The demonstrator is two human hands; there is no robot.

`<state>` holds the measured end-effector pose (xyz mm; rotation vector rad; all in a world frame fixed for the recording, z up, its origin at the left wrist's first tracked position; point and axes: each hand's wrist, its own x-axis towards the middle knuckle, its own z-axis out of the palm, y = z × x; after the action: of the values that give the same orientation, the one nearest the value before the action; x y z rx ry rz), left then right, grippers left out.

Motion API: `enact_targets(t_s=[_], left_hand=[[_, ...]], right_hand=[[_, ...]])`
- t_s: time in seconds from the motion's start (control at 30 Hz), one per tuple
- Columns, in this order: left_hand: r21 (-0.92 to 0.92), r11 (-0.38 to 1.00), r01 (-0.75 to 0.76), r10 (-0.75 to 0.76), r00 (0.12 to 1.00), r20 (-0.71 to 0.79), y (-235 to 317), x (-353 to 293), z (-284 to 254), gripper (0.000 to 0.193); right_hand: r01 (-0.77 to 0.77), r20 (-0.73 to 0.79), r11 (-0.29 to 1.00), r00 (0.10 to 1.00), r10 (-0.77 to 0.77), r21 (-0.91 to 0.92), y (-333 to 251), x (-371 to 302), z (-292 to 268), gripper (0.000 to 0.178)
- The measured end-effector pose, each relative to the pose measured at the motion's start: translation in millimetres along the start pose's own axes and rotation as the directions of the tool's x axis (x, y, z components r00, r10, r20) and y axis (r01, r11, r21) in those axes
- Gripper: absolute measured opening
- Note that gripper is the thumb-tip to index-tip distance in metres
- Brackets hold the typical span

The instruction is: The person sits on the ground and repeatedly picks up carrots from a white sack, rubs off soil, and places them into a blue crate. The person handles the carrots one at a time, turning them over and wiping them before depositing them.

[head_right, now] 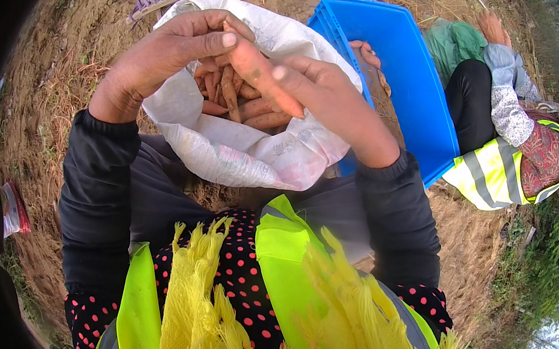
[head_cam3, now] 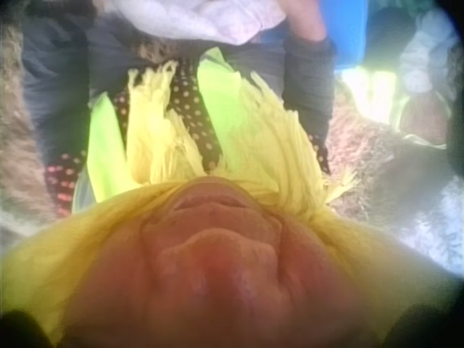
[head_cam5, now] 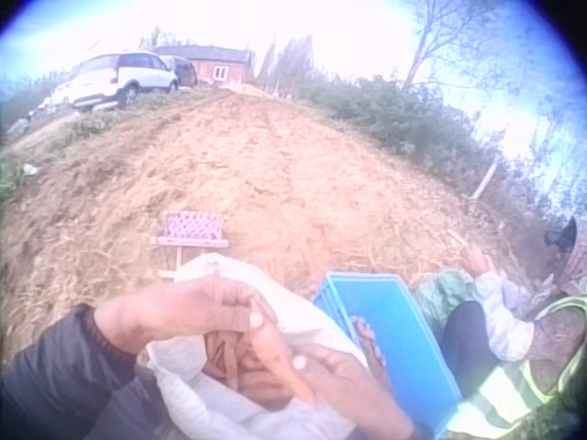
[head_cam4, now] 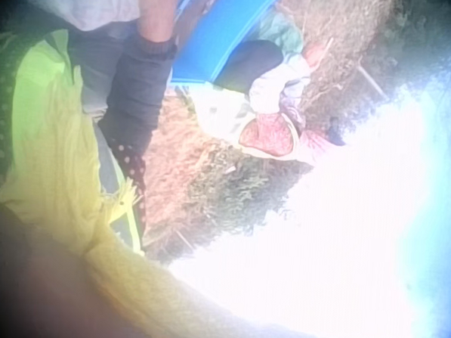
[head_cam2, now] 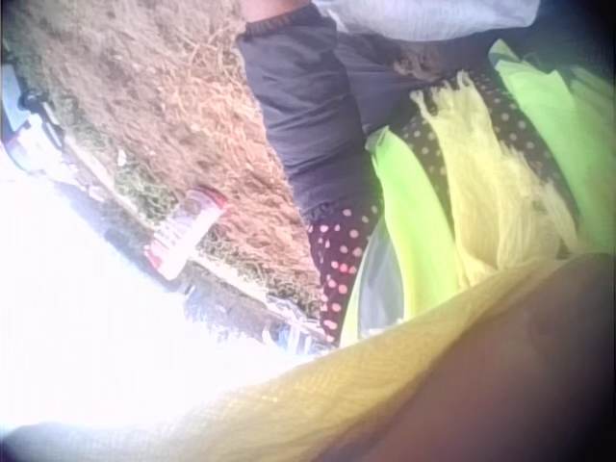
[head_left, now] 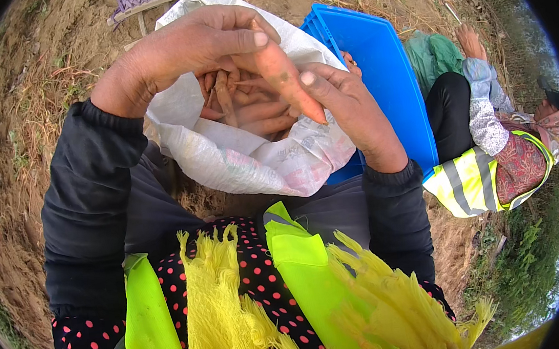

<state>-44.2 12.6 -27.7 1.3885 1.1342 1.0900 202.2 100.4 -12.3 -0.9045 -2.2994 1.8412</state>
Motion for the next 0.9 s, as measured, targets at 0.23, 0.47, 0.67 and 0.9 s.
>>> enact_targets(t_s=[0.23, 0.47, 0.67, 0.9], left_hand=[[0.005, 0.999, 0.037, -0.037, 0.999, 0.024, 3.2, -1.0, 0.5, 0.030], [-0.017, 0.994, 0.109, -0.108, 0.993, 0.048, 3.3, 0.8, 6.6, 0.027], [0.008, 0.997, 0.082, -0.083, 0.995, 0.060, -3.9, 2.1, 7.5, 0.026], [0.033, 0.991, 0.128, -0.129, 0.991, 0.030, -3.9, 2.8, 10.1, 0.029]], right_hand=[[0.043, -0.038, 0.975, 0.999, -0.035, 0.218, -3.8, -5.3, 17.8, 0.048], [-0.002, -0.011, 0.962, 1.000, 0.005, 0.272, -0.4, -3.8, 22.4, 0.049], [0.056, -0.079, 0.971, 0.996, -0.038, 0.233, 14.2, 3.0, 27.3, 0.041], [-0.071, -0.073, 0.950, 0.993, 0.097, 0.304, 12.9, 6.8, 24.4, 0.039]])
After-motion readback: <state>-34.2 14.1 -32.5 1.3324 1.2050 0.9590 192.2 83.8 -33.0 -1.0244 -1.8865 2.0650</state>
